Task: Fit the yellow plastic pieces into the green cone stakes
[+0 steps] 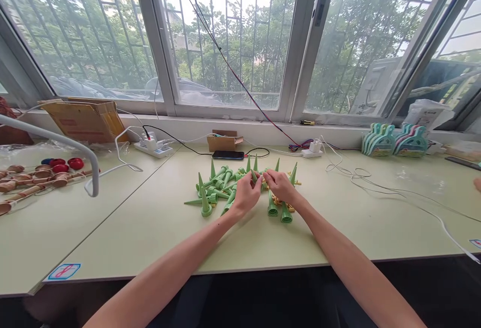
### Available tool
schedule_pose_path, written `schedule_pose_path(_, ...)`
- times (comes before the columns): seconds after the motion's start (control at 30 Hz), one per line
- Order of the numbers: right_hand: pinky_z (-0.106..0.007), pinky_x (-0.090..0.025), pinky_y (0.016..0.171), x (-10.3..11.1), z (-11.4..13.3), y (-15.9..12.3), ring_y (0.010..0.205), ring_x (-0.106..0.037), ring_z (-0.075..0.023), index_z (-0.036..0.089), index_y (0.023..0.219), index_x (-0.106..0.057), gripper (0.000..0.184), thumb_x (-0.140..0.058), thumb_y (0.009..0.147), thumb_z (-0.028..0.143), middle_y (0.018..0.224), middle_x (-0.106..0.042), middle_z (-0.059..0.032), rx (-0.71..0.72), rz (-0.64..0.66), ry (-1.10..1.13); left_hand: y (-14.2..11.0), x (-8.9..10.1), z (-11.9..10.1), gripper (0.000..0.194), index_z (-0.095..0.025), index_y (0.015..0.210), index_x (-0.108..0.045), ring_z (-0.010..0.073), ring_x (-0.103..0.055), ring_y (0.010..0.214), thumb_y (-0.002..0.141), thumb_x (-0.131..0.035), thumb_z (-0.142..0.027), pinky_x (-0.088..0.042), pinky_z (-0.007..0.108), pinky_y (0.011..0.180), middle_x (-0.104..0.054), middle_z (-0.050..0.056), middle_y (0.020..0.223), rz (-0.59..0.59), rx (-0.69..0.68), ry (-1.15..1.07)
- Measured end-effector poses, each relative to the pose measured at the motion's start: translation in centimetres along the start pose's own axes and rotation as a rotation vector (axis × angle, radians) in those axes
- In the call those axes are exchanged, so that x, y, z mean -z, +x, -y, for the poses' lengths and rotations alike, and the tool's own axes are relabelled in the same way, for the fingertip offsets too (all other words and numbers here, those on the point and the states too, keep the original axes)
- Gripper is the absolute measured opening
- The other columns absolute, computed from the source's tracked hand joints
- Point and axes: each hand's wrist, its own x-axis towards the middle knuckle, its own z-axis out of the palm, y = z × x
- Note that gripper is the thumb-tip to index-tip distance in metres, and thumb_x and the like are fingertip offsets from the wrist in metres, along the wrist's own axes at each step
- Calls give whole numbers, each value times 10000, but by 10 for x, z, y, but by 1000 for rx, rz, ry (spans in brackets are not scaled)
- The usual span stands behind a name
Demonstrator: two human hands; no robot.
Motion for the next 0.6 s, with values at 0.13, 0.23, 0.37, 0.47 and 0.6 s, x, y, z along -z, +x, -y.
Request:
schedule_pose_path(0.13,-249,-295,554,1,3,-1,540,-358,-122,216,700,-406,350,-369,978,425,590,-450,34,7,9,33,1,0,2,202,-178,795,-587,112,-453,522,873,-556,-362,-340,242,525,-601,6,665,-25,10,-25)
schedule_pose_path(0.23,-250,-292,558,1,2,-1,544,-351,-121,217,687,-385,348,-376,973,416,588,-441,36,4,3,32,0,-1,3,199,-176,789,-595,111,-459,526,864,-566,-357,-344,241,528,-611,10,676,-19,14,-30)
schedule_pose_path(0.37,-252,-278,549,0,0,0,537,-347,-119,218,668,-354,356,-379,970,407,584,-440,35,-2,9,18,0,-1,3,180,-172,787,-601,113,-472,543,856,-568,-335,-358,241,542,-621,17,699,-10,10,-35)
schedule_pose_path(0.47,-254,-270,544,-1,-1,0,531,-345,-119,219,656,-341,367,-373,972,403,574,-440,32,-2,11,-2,0,-1,3,188,-170,785,-601,113,-464,537,859,-562,-338,-356,244,538,-608,15,687,-2,9,-30)
schedule_pose_path(0.6,-259,-272,550,-1,-3,0,527,-363,-123,217,642,-363,385,-361,980,401,571,-460,23,-4,11,-31,-1,-1,1,206,-176,776,-598,110,-436,511,852,-571,-366,-332,242,518,-549,-8,619,13,22,-44)
